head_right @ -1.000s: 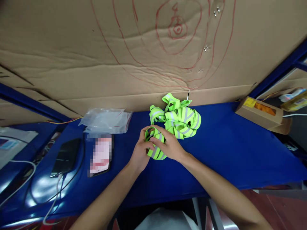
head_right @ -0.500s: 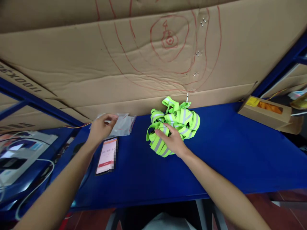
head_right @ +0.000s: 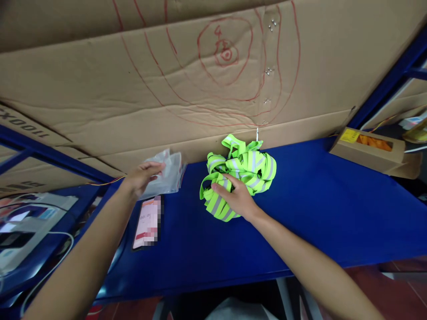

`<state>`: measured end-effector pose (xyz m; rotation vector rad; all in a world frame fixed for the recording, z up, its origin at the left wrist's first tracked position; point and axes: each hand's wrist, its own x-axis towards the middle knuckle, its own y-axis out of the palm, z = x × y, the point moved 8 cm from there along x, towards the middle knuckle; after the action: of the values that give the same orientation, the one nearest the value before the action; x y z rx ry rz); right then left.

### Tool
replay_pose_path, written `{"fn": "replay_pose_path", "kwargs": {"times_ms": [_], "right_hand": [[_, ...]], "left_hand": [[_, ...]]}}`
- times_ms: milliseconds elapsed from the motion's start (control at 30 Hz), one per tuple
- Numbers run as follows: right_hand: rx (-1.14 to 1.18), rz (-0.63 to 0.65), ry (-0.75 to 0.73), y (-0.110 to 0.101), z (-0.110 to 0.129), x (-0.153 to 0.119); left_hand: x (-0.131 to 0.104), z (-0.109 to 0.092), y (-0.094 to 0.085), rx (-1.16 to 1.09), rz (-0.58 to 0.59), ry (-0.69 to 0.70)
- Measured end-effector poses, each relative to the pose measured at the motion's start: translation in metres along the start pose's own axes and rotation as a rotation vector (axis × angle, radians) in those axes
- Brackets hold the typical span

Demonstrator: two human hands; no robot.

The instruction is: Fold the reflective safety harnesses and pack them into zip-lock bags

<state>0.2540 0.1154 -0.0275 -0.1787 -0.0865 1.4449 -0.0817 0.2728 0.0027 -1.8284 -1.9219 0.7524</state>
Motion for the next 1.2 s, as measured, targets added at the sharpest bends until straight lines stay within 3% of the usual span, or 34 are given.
{"fn": "replay_pose_path", "kwargs": {"times_ms": [133, 200, 333, 500, 567, 600, 667, 767, 867, 967, 1033, 1100, 1200], "right_hand": [[0.009, 0.011, 0.002, 0.002, 0.002, -0.001], [0.014, 0.015, -0.002, 0.002, 0.005, -0.001], [0.024, 0.047, -0.027, 0.004, 0.012, -0.002], [0.028, 0.028, 0.004, 0.002, 0.011, -0.002], [0.038, 0.03, 0.02, 0.0, 0.012, -0.004], [0.059, 0.04, 0.023, -0.001, 0.014, -0.005], [0.136, 0.09, 0.014, -0.001, 0.019, -0.008], [0.252, 0.238, -0.014, 0.005, 0.024, -0.012], [0.17, 0.306, 0.037, 0.007, 0.015, -0.007], [-0.01, 0.263, 0.103, 0.003, -0.002, 0.002], [-0.097, 0.325, 0.083, 0.008, -0.006, 0.005], [-0.176, 0.405, 0.036, 0.015, -0.008, 0.004], [-0.308, 0.418, -0.023, 0.017, -0.01, 0.003]], "left_hand": [[0.006, -0.008, -0.018, -0.068, -0.022, 0.025], [0.002, -0.013, -0.026, -0.052, -0.104, 0.071], [-0.023, -0.03, -0.044, 0.048, -0.364, 0.256], [-0.057, -0.069, -0.058, 0.119, -0.463, 0.427], [-0.077, -0.082, -0.044, 0.089, -0.44, 0.45], [-0.088, -0.086, -0.028, 0.053, -0.389, 0.449], [-0.111, -0.088, 0.02, -0.016, -0.232, 0.437], [-0.142, -0.077, 0.105, -0.178, 0.118, 0.361], [-0.156, -0.061, 0.15, -0.384, 0.283, 0.247], [-0.152, -0.046, 0.154, -0.531, 0.31, 0.137], [-0.148, -0.038, 0.146, -0.577, 0.284, 0.1], [-0.147, -0.03, 0.137, -0.583, 0.234, 0.097], [-0.149, -0.024, 0.126, -0.53, 0.13, 0.153]]}}
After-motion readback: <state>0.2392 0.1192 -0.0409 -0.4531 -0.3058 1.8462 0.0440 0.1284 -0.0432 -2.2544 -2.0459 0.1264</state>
